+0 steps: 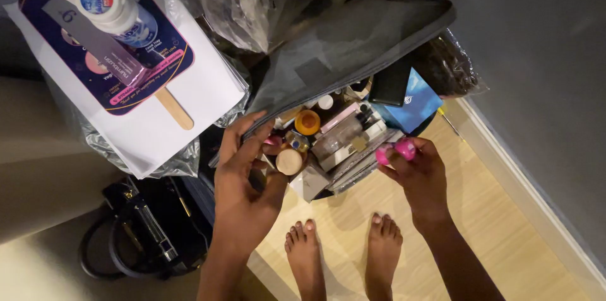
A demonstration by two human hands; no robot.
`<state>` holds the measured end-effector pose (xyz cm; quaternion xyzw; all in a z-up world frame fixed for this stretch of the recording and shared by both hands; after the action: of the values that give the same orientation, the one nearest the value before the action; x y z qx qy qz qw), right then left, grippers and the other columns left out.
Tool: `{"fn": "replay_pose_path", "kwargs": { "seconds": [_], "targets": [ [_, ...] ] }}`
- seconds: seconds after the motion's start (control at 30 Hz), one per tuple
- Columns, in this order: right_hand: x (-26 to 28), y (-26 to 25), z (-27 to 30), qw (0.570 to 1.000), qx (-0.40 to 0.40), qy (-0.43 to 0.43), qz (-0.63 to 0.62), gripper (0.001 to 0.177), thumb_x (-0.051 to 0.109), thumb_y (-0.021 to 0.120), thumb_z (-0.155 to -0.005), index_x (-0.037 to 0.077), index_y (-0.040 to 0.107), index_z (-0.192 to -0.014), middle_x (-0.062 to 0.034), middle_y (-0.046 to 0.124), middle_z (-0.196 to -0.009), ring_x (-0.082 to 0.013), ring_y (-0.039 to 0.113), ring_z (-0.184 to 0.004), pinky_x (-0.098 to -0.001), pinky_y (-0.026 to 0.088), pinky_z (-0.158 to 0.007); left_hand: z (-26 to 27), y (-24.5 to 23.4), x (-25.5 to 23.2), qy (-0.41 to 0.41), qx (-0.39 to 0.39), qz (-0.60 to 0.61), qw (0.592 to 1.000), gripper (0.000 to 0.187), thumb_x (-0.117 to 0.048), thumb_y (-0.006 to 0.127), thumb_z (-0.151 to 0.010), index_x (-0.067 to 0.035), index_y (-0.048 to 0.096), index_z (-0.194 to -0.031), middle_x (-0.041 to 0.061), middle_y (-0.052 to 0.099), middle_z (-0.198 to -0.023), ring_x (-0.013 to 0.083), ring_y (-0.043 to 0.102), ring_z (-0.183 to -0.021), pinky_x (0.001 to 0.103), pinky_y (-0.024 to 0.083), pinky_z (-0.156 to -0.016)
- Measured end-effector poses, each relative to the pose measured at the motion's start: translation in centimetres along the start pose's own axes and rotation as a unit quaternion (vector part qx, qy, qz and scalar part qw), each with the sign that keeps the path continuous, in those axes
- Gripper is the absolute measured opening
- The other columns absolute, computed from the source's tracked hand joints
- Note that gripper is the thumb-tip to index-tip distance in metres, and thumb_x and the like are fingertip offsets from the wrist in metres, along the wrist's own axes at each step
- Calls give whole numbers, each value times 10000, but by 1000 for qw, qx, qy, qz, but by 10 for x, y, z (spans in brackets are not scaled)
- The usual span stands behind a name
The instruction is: Organize some items and then sweep the floor of a bedroom.
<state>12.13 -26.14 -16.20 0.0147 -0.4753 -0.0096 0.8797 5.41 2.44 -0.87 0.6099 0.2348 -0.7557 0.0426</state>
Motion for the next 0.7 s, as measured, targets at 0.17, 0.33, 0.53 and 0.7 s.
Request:
{"fn": "replay_pose_path", "kwargs": {
  "seconds": [0.17,0.33,0.53,0.7],
  "targets": [
    [-17,-16,-2,999,-30,-30,18,268,20,714,-884,60,588,-1117,-54,669,-1072,-158,694,-989,-344,623,-855,3,3,1,-1,8,-19,1000,642,142,608,-710,25,618,-1342,114,517,-1447,156,675,-1043,217,538,-692],
    [-23,-10,3,978,-71,-120,152,326,48,809,-838,53,657,-1126,-51,646,-1034,-154,679,-861,-302,596,-730,6,5,4,-30,14,2,999,673,164,537,-697,20,621,-1349,121,517,-1456,167,697,-1043,217,552,-690],
    [-20,38,9,921,4,-184,343,349,84,817,-802,86,676,-1120,-82,630,-1040,-189,667,-817,-309,583,-604,4,7,8,-17,9,16,1000,671,173,521,-689,41,617,-1339,128,509,-1451,170,702,-1047,218,561,-670],
    [-27,82,19,828,174,-313,432,368,70,753,-787,93,669,-1145,-149,641,-1096,-348,649,-1012,-436,556,-830,7,10,10,29,3,5,1000,610,164,571,-732,62,618,-1331,134,535,-1445,156,709,-1048,204,556,-727]
  ]
}}
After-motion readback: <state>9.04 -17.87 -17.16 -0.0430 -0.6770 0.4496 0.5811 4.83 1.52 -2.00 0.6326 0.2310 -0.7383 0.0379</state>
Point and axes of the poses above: each hand's wrist, its own z-axis away from the middle knuckle, its own y-axis out of the palm, x = y × z, the point moved 6 cm from there along -z, towards the middle knuckle
